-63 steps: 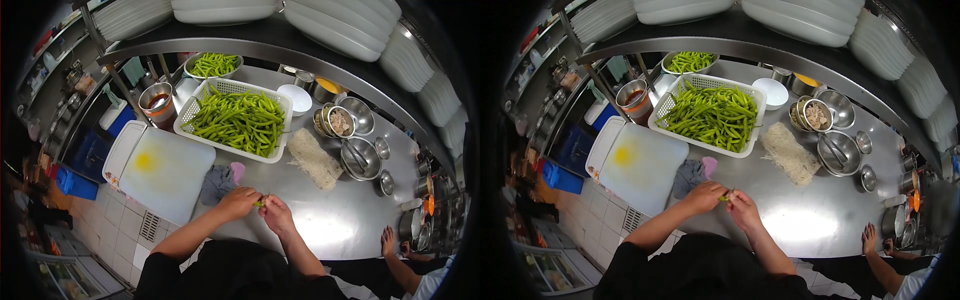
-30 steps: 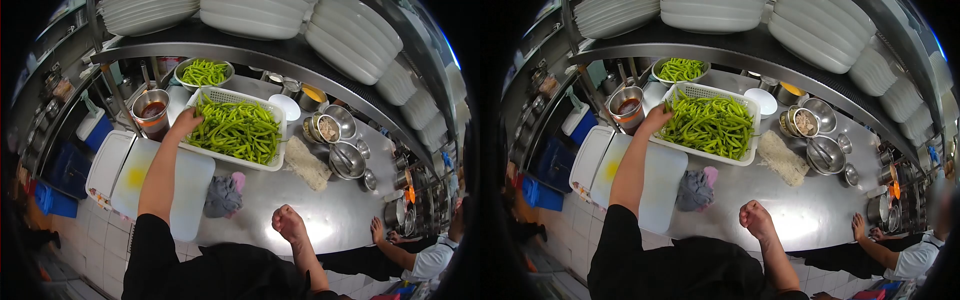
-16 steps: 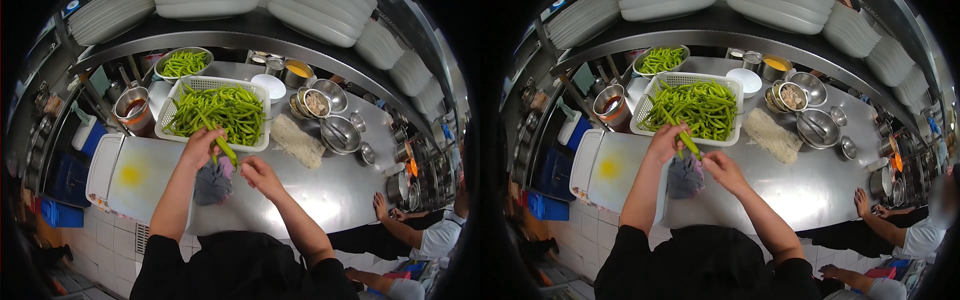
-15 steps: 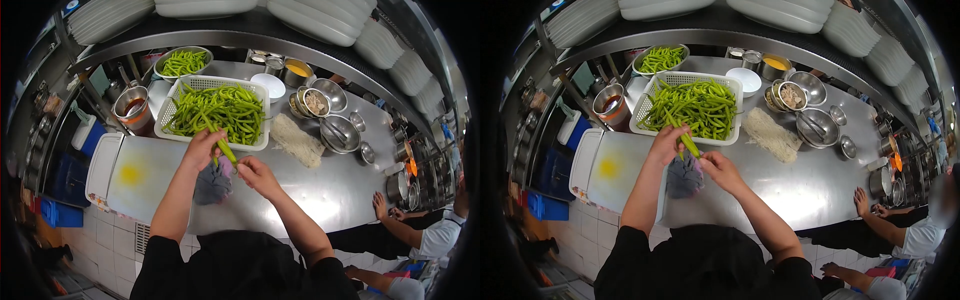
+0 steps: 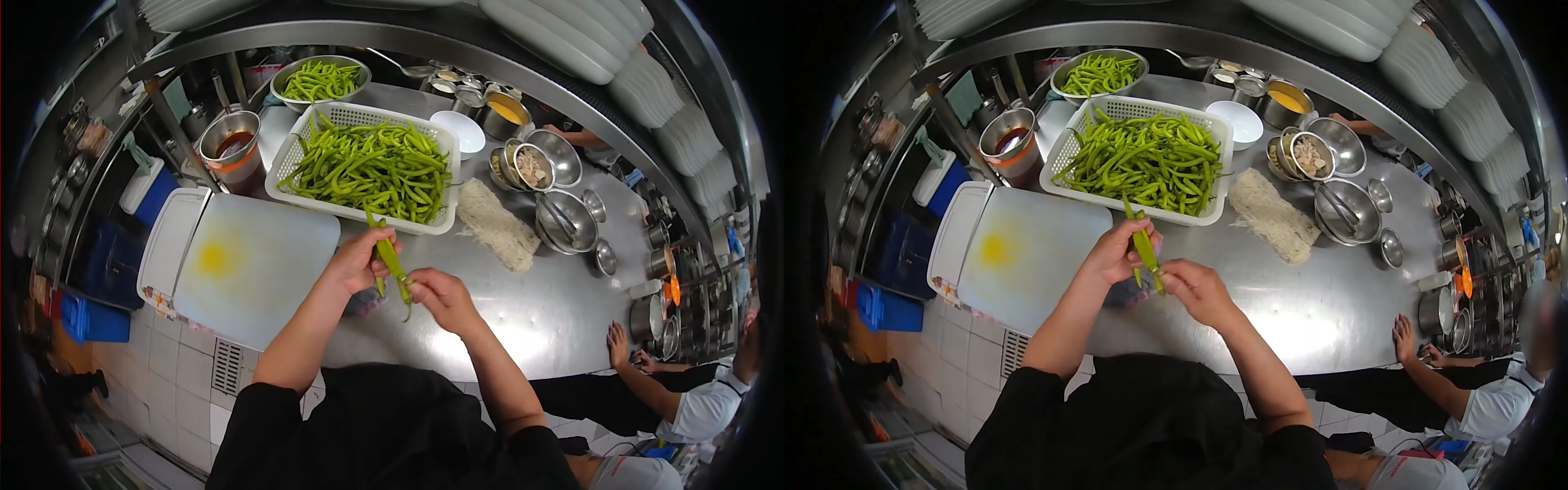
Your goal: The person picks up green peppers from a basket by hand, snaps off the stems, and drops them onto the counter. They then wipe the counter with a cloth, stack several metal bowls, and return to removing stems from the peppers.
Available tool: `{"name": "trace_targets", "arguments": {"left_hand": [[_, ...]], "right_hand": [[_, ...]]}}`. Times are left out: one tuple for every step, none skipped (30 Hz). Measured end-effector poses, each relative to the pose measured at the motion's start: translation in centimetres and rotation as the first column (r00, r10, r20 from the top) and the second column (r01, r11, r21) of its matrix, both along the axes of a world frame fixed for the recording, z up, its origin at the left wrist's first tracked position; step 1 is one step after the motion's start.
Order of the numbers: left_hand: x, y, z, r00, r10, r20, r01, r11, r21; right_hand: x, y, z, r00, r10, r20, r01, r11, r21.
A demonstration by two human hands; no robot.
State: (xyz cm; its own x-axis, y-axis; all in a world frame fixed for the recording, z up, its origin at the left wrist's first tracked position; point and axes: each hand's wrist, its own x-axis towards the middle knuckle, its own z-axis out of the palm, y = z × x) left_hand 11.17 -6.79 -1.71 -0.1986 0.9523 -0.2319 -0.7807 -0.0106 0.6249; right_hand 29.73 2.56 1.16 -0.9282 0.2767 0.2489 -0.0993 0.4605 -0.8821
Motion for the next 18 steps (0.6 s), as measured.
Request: {"name": "trace_targets", "arguments": {"left_hand": [[-0.3, -0.1, 0.2, 0.997, 0.038, 0.068, -0.040, 0.999, 0.036], [-0.4, -0.2, 0.3, 0.988, 0.072, 0.137, -0.082, 0.994, 0.069], [-0.6, -0.4, 0.2, 0.988, 0.074, 0.138, -0.085, 0.994, 0.071], [-0.7, -0.5, 0.2, 0.985, 0.125, 0.123, -0.135, 0.988, 0.080], [-0.8, -0.6, 0.1, 0.979, 0.175, 0.108, -0.184, 0.979, 0.088], [-0.7, -0.6, 0.1, 0.979, 0.176, 0.106, -0.186, 0.979, 0.087], [-0.6, -0.5, 0.1, 0.971, 0.230, 0.068, -0.234, 0.970, 0.061], [-0.4, -0.5, 0.0, 0.959, 0.282, 0.028, -0.283, 0.958, 0.035], [-0.2, -0.5, -0.2, 0.959, 0.283, 0.026, -0.284, 0.958, 0.032], [0.0, -0.5, -0.4, 0.936, 0.353, -0.008, -0.352, 0.936, 0.025], [0.3, -0.4, -0.5, 0.907, 0.420, -0.042, -0.419, 0.908, 0.021], [0.7, -0.5, -0.3, 0.906, 0.421, -0.045, -0.420, 0.907, 0.022], [1.4, -0.8, 0.0, 0.927, 0.365, -0.090, -0.368, 0.929, -0.029], [1.9, -1.0, 0.1, 0.943, 0.306, -0.131, -0.318, 0.945, -0.082], [2.3, -1.1, 0.0, 0.941, 0.311, -0.132, -0.322, 0.943, -0.080], [2.6, -1.1, -0.2, 0.936, 0.326, -0.133, -0.341, 0.933, -0.113], [2.6, -1.1, -0.3, 0.930, 0.342, -0.134, -0.360, 0.921, -0.146], [2.0, -1.8, -0.2, 0.971, 0.193, -0.139, -0.217, 0.959, -0.183]], "right_hand": [[0.3, 0.3, -0.1, 1.000, 0.003, 0.002, -0.003, 1.000, 0.001], [0.5, 0.7, -0.3, 1.000, -0.019, 0.022, 0.024, 0.958, -0.284], [0.6, 0.9, -0.7, 0.998, -0.034, 0.048, 0.055, 0.837, -0.545], [0.5, 0.9, -1.3, 0.998, -0.032, 0.047, 0.053, 0.838, -0.543], [0.5, 0.7, -2.2, 0.998, -0.011, 0.069, 0.056, 0.725, -0.687], [0.4, 0.3, -2.5, 0.996, 0.013, 0.087, 0.063, 0.586, -0.808], [0.3, 0.0, -2.7, 0.996, 0.014, 0.085, 0.061, 0.585, -0.809], [0.3, -0.5, -2.8, 0.988, 0.048, 0.149, 0.076, 0.682, -0.727], [0.1, -0.9, -2.9, 0.973, 0.074, 0.216, 0.082, 0.769, -0.634], [-0.2, -1.2, -3.2, 0.966, 0.025, 0.258, 0.115, 0.850, -0.514], [-0.5, -1.3, -3.6, 0.966, 0.026, 0.255, 0.113, 0.850, -0.515], [-0.8, -1.4, -4.0, 0.967, -0.056, 0.248, 0.154, 0.904, -0.398], [-1.0, -1.5, -4.2, 0.964, -0.136, 0.230, 0.198, 0.941, -0.275], [-1.1, -1.6, -4.4, 0.964, -0.134, 0.228, 0.196, 0.941, -0.275], [-1.3, -1.7, -4.3, 0.972, -0.171, 0.163, 0.187, 0.978, -0.091], [-1.4, -1.8, -4.1, 0.977, -0.193, 0.091, 0.184, 0.978, 0.098], [-1.4, -2.0, -3.9, 0.978, -0.186, 0.090, 0.177, 0.979, 0.100], [-1.2, -2.3, -3.4, 0.991, -0.125, 0.055, 0.115, 0.980, 0.162]]}}
